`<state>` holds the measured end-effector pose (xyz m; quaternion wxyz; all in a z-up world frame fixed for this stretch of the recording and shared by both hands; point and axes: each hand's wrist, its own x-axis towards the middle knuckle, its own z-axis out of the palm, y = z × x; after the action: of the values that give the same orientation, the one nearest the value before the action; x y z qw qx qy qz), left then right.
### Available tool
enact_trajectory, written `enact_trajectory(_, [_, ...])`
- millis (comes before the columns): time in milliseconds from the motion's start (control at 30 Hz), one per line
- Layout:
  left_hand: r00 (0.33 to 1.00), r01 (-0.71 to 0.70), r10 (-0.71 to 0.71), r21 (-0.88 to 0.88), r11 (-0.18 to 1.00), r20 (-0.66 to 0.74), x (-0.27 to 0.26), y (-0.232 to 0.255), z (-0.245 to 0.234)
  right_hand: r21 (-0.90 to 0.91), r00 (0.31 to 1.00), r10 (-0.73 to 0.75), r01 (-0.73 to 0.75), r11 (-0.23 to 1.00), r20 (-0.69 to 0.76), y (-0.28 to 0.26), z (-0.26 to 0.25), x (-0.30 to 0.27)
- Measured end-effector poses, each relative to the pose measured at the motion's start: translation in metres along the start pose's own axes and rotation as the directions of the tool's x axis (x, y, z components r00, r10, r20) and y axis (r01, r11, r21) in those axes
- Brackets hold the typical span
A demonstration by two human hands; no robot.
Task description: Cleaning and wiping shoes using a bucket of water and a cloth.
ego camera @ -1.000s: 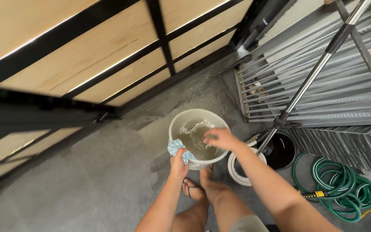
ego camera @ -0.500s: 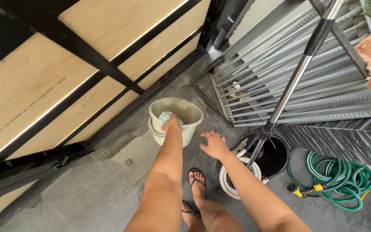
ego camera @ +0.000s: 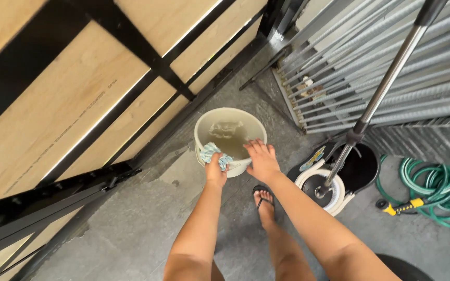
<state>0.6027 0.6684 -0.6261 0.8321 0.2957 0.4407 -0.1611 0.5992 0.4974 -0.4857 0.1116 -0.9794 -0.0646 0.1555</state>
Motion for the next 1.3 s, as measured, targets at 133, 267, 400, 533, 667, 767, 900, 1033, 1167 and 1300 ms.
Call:
enact_trajectory(133, [1.000,-0.017,0.016,0.042,0.999,0.019,-0.028,0.003,-0.034,-0.024,0.991,-0.040,0.044,0.999,0.129,-0.027,0.031,-0.016])
enact_trajectory(267, [0.989,0.089,-0.102,-0.120,0.989,-0.110,-0.041,0.004,-0.059,0.091,0.954,0.028,-0.058,0.994,0.298,-0.038,0.046,-0.028])
enact_trajectory(400, [0.985,0.120,-0.136,-0.146,0.982,-0.103,-0.034,-0.007,-0.054,0.092,0.937,-0.097,0.070,0.993,0.336,-0.019,0.086,-0.018])
enact_trajectory(533, [0.979,0.135,-0.152,-0.135,0.982,-0.132,0.018,-0.005,0.017,0.133,0.982,-0.094,0.072,0.988,0.165,0.047,0.114,0.041])
enact_trajectory(667, [0.985,0.159,-0.166,-0.121,0.980,-0.045,0.080,0.003,0.119,0.261,0.962,0.125,-0.188,0.947,0.241,0.091,0.033,0.119])
enact_trajectory(767, [0.982,0.176,-0.182,-0.125,0.976,-0.041,0.077,0.025,0.187,0.290,0.940,0.175,-0.261,0.921,0.292,0.111,-0.020,0.154])
enact_trajectory(900, [0.983,0.181,-0.181,-0.089,0.979,0.009,0.046,0.049,0.247,0.265,0.976,0.106,-0.156,0.952,0.191,0.136,-0.058,0.173])
enact_trajectory(1033, [0.982,0.162,-0.153,-0.078,0.984,0.109,0.049,0.037,0.240,0.273,0.984,0.120,-0.152,0.950,0.128,0.145,-0.073,0.171])
enact_trajectory(1167, [0.972,0.146,-0.122,-0.114,0.983,0.201,0.013,0.033,0.214,0.101,0.998,-0.022,0.015,0.995,0.066,0.125,-0.081,0.137])
enact_trajectory(1300, [0.965,0.136,-0.102,-0.128,0.982,0.240,-0.007,0.022,0.163,0.018,0.995,-0.091,0.091,0.996,0.026,0.104,-0.066,0.103])
